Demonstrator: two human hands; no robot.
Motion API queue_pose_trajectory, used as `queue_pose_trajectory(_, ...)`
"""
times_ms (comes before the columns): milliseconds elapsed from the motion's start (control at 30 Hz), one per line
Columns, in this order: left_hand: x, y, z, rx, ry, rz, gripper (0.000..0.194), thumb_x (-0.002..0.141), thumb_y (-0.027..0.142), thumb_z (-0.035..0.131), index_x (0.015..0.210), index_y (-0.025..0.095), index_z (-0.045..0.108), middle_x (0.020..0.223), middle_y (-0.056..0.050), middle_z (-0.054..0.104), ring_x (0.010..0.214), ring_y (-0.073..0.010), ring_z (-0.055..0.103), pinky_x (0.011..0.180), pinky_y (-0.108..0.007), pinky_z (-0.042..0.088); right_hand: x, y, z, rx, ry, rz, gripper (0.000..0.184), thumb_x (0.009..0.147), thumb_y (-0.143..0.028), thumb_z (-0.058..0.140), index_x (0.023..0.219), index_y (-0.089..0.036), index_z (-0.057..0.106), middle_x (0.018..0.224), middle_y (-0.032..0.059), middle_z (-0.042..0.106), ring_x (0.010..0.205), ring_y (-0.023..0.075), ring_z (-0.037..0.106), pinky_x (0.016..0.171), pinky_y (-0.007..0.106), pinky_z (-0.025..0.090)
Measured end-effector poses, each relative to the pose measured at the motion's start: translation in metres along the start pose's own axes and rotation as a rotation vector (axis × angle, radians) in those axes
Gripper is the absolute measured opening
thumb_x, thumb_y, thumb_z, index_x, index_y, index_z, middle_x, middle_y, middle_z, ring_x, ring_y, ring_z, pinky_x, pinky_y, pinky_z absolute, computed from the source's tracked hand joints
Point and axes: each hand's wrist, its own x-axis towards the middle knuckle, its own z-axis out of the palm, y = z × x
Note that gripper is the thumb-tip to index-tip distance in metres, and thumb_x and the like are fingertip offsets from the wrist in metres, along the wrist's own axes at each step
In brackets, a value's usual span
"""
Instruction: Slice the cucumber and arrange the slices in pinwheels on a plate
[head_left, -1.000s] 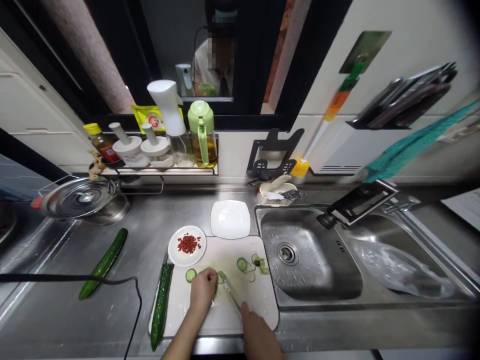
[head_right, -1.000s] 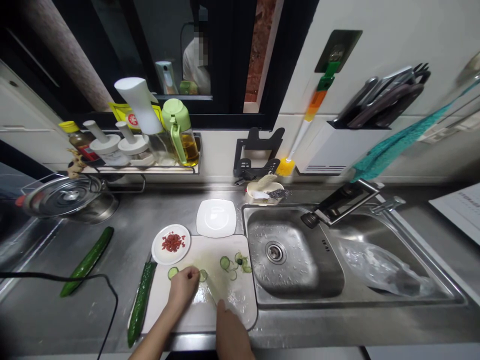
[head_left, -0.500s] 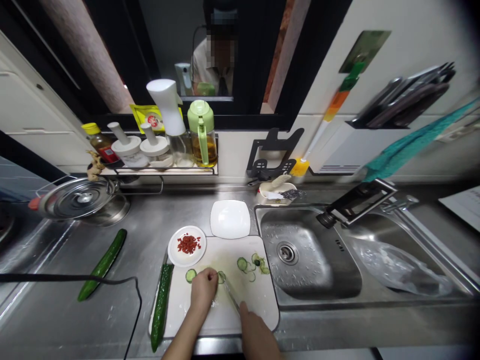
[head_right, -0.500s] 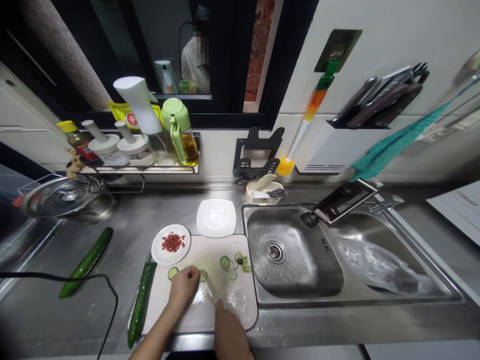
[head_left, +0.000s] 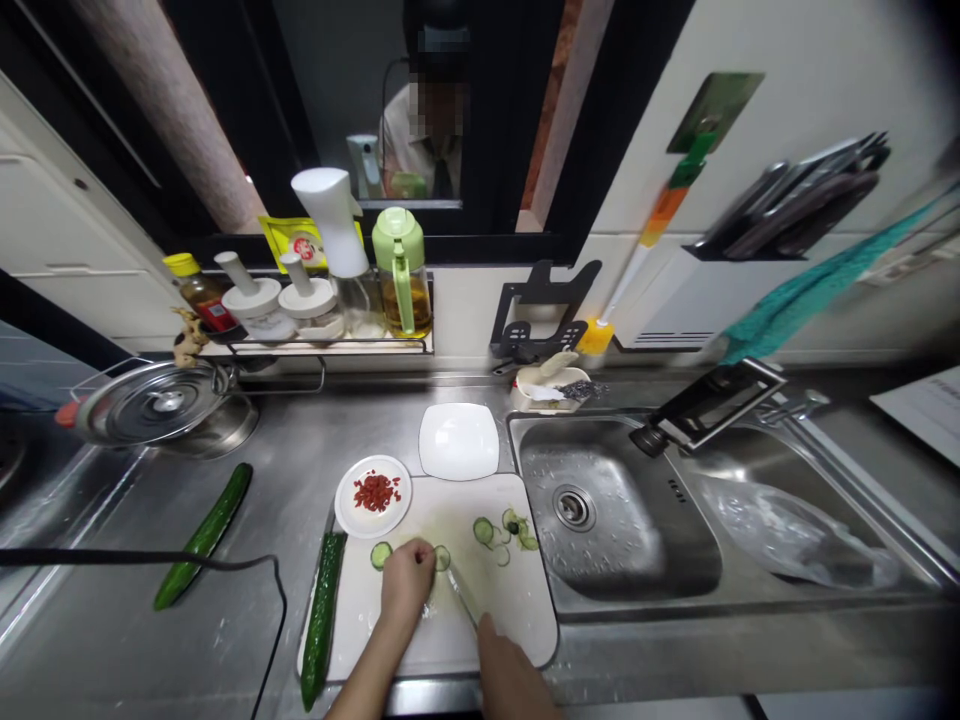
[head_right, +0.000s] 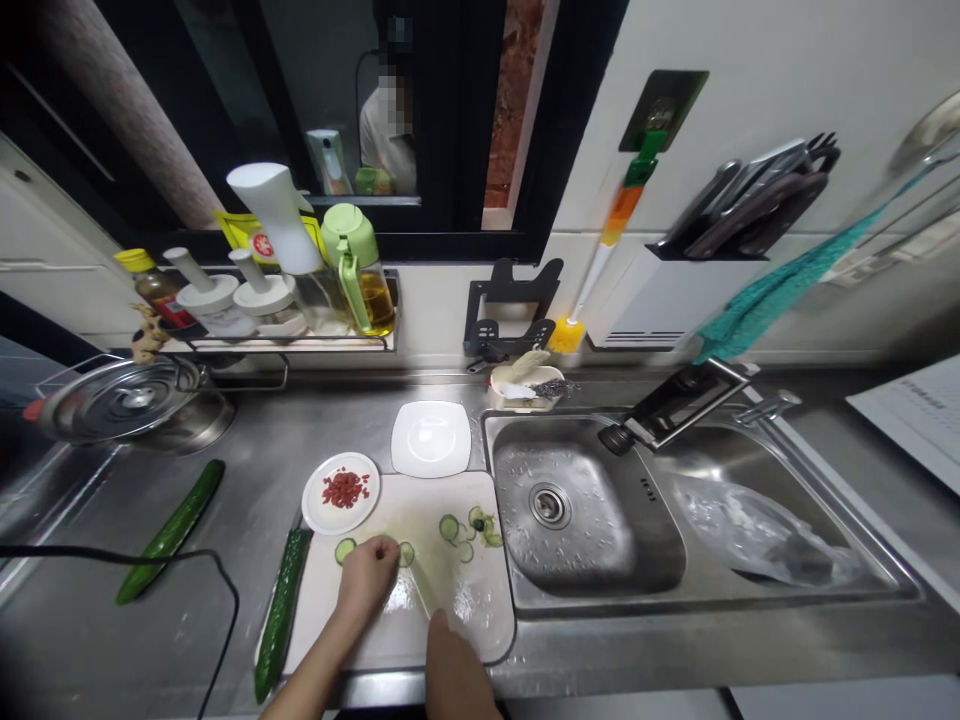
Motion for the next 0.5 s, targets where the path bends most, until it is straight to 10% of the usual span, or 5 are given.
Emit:
queue_pose_trajectory(233,-0.007,0.002,-0.003,-0.049,0.004,0.016,0.021,0.076,0.027,0.050,0.063,0.017,0.063,0.061,0.000,0.064,0.060,-0.0125,0.057,0.061,-0.021,0.037,-0.005,0.009,-0.005,-0.075,-0.205,0.264,0.079,0.065,0.006,0.037,0.140,-0.016,0.034,0.118,0.0167,0.061,0.109,0.0276,0.058,0.088,0.040,0.047)
queue_pose_trajectory(500,-0.014,-0.022,-0.039,-0.095,0.128,-0.071,0.034,0.075,0.050,0.052,0.073,0.020,0.068,0.068,-0.002,0.070,0.065,-0.0163,0.061,0.063,-0.023,0.041,0.000,0.030,0.008,-0.090,-0.120,0.159,0.077,0.063,0.004,0.039,0.138,-0.014,0.038,0.110,0.0175,0.065,0.103,0.0294,0.061,0.083,0.038,0.049)
